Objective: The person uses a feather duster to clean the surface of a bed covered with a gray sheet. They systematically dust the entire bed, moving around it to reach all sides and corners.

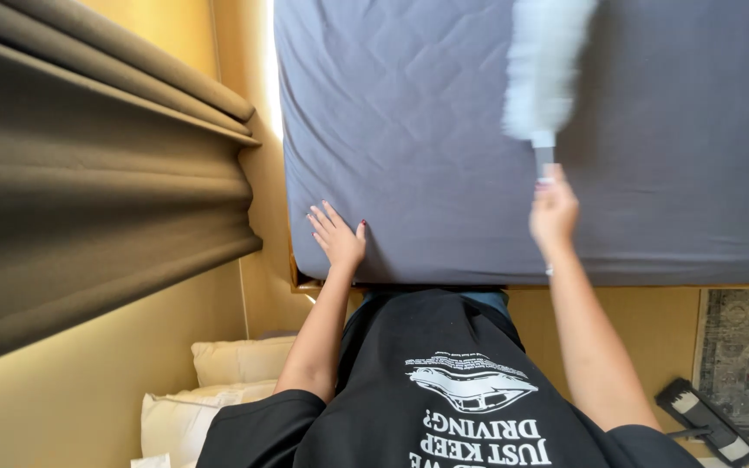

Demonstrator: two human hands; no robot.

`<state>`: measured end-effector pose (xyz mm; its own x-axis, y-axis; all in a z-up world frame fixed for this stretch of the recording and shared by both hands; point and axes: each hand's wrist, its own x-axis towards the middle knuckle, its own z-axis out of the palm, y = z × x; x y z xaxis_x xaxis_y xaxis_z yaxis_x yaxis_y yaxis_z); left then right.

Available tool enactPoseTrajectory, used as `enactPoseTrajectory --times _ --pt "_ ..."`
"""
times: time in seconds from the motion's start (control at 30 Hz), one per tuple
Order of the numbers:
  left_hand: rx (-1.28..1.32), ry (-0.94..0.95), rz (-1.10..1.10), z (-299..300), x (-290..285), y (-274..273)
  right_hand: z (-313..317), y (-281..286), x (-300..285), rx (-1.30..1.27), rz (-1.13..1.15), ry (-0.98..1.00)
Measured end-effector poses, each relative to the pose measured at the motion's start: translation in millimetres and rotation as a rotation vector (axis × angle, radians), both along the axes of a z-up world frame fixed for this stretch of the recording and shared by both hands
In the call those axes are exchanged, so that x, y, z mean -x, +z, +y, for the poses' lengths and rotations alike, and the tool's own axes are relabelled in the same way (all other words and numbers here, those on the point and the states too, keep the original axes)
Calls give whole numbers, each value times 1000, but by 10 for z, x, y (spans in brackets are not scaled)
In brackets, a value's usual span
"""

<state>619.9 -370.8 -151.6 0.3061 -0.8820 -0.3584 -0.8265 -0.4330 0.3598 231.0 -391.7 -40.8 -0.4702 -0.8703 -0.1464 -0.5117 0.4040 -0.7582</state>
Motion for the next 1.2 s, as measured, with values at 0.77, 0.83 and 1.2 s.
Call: enactPoseTrajectory --times 0.77,0.83,1.2 --pt "-124 -151 -46 14 -120 -96 -749 313 -2036 -62 -236 920" --pt "-117 -151 -51 41 -118 -93 -692 129 -1406 163 -312 798" --pt "-53 -170 -10 77 -158 -26 54 -1451 1677 -37 53 -752"
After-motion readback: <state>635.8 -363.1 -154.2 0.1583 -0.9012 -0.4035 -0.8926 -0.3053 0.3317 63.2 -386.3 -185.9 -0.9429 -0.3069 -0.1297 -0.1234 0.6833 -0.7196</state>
